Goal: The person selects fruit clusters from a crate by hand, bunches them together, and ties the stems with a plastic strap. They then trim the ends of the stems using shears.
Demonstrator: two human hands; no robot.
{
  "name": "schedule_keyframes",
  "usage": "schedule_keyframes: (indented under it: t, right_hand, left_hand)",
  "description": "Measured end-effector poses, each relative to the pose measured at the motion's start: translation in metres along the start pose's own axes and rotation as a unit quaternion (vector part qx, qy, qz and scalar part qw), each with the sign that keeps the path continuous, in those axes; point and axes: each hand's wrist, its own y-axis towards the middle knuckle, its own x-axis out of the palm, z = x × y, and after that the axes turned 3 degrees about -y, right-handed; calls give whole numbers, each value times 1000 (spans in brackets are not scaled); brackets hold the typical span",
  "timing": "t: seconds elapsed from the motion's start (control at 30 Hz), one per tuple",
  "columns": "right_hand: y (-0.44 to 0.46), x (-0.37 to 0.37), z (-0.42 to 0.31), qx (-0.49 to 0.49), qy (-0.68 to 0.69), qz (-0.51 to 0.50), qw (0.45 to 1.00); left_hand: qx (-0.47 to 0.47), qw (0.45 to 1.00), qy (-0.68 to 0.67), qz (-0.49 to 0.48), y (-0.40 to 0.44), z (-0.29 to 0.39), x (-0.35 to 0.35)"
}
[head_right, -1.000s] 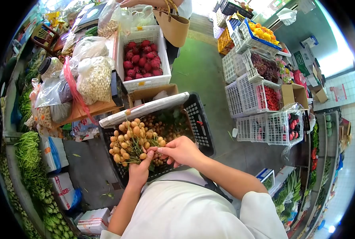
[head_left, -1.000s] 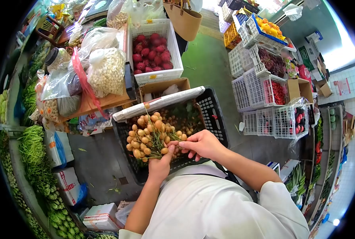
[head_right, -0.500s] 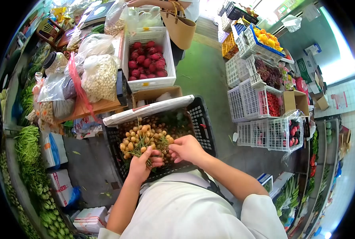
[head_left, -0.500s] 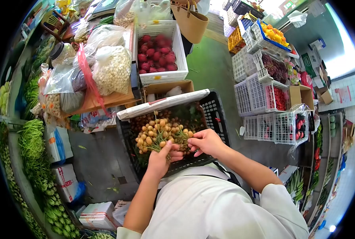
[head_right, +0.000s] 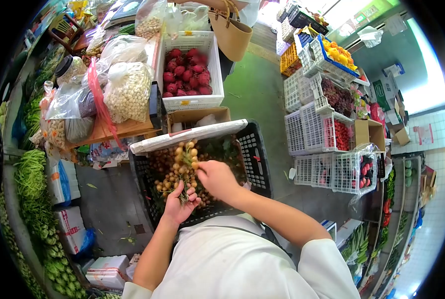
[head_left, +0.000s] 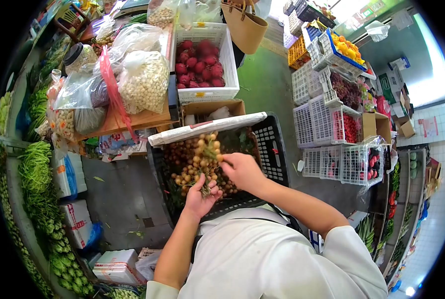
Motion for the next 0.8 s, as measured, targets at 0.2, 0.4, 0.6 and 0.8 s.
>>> schedule_keyframes:
  t: [0.2, 0.4, 0.6, 0.8]
  right_hand:
    - [-8, 38, -2, -24, -80, -136, 987]
    - [-3, 46, 0, -73, -113, -198, 971]
    - [-7, 53, 0, -51, -104, -176, 977]
    - [-6, 43, -9, -60, -99, -198, 973]
  left_hand:
    - [-8, 998, 59, -27, 3, -3, -9]
    - [-15, 992, 1, -125, 17, 0, -47]
    - [-43, 994, -61, -84, 12, -2, -37]
    - [-48, 989, -64, -124, 14, 1, -46]
